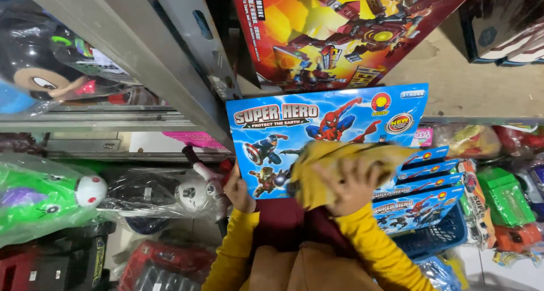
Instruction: Clean and organize toy boxes on the action figure section shelves using a cloth.
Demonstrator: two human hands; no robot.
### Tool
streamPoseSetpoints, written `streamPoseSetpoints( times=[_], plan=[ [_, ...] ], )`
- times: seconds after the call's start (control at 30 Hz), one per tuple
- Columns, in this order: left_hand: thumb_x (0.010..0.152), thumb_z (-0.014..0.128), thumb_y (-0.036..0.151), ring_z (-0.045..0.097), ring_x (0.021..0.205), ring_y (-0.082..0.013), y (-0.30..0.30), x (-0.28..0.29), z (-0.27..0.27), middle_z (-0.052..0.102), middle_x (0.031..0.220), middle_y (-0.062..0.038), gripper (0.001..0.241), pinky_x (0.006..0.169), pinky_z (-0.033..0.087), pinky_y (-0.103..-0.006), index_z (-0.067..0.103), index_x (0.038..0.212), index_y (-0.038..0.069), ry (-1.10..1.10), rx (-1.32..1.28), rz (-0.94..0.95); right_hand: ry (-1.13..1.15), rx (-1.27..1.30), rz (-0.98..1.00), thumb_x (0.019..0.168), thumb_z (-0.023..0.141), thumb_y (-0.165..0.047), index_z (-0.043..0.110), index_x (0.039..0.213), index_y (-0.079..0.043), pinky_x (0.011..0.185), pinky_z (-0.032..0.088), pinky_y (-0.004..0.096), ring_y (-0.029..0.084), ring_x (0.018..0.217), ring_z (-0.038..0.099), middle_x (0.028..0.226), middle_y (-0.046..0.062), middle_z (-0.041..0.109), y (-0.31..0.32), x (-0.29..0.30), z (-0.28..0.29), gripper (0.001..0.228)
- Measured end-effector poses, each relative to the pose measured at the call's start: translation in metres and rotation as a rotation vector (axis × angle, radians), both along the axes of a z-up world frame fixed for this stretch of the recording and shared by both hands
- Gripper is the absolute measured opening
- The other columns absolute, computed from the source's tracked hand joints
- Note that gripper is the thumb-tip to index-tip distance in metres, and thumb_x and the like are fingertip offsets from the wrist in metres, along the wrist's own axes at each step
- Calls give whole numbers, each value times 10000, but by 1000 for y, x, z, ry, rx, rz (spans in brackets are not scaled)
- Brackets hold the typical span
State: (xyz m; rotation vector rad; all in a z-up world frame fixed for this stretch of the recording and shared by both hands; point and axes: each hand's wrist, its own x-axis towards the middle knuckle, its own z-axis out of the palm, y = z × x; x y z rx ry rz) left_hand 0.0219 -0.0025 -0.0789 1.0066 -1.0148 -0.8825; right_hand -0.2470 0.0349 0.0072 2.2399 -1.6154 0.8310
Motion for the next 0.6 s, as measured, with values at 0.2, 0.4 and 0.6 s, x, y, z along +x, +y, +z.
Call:
streamPoseSetpoints(
  times=[0.2,0.4,0.6],
  plan=[
    [1024,573,99,570,1328,-236,1,-6,-1,583,1483,-198,498,1156,406,-339,501,1468,-115,114,-57,-57,-96,72,-220,812,497,-497,560,1477,-306,1174,76,734,551,1501,181,1589,276,383,24,11,-3,695],
    [1021,566,68,568,1318,-216,-2,0,12,572,1484,-181,505,1151,409,-330,476,1481,-119,83,-56,-60,-86,27,-80,782,586,-531,551,1473,-341,1178,56,687,459,1507,193,1583,253,369,25,-10,-16,717],
    [964,612,97,595,1046,-131,3,0,9,654,1219,-65,542,952,495,-279,508,1469,-69,-99,36,-108,148,59,8,819,571,-449,594,1455,-421,1285,46,668,397,1591,195,1636,104,390,34,22,-24,637]
  ],
)
